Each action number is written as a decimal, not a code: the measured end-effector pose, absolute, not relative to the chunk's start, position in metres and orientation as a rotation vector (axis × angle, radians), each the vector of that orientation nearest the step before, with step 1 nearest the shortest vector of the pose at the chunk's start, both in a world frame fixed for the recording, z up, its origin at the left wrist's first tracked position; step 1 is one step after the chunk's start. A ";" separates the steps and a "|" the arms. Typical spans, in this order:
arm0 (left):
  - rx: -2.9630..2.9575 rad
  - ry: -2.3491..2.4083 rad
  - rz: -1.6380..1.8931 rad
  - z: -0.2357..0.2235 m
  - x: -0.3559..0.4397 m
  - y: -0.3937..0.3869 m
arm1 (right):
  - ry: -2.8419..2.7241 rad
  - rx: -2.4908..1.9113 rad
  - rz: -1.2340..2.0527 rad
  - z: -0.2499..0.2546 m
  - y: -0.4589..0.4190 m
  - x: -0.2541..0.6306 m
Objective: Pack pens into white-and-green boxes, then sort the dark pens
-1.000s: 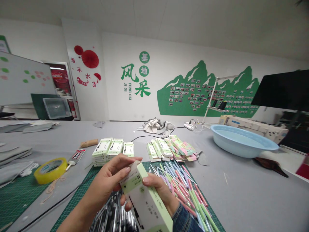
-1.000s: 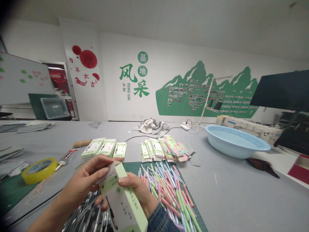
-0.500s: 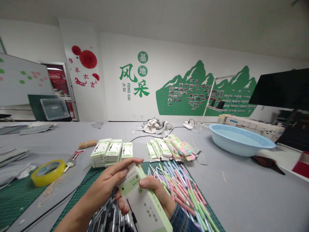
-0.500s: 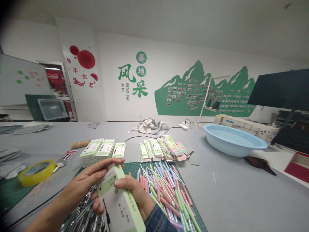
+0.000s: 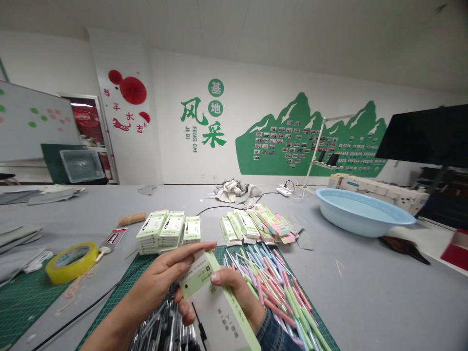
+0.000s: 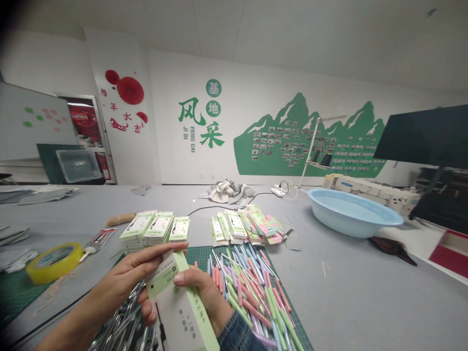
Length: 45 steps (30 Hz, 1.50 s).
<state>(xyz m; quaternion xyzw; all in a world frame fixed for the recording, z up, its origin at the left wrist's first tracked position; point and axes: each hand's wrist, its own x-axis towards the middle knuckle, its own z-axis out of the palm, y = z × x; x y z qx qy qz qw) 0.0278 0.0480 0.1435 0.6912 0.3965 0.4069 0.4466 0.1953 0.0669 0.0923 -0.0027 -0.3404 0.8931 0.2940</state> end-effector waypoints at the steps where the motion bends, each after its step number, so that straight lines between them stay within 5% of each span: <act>1: 1.708 0.973 1.017 0.144 0.028 0.047 | -0.905 -0.005 2.377 0.094 0.066 0.196; 45: 1.712 1.138 1.078 0.134 0.036 0.052 | -0.912 -0.056 2.346 0.094 0.072 0.205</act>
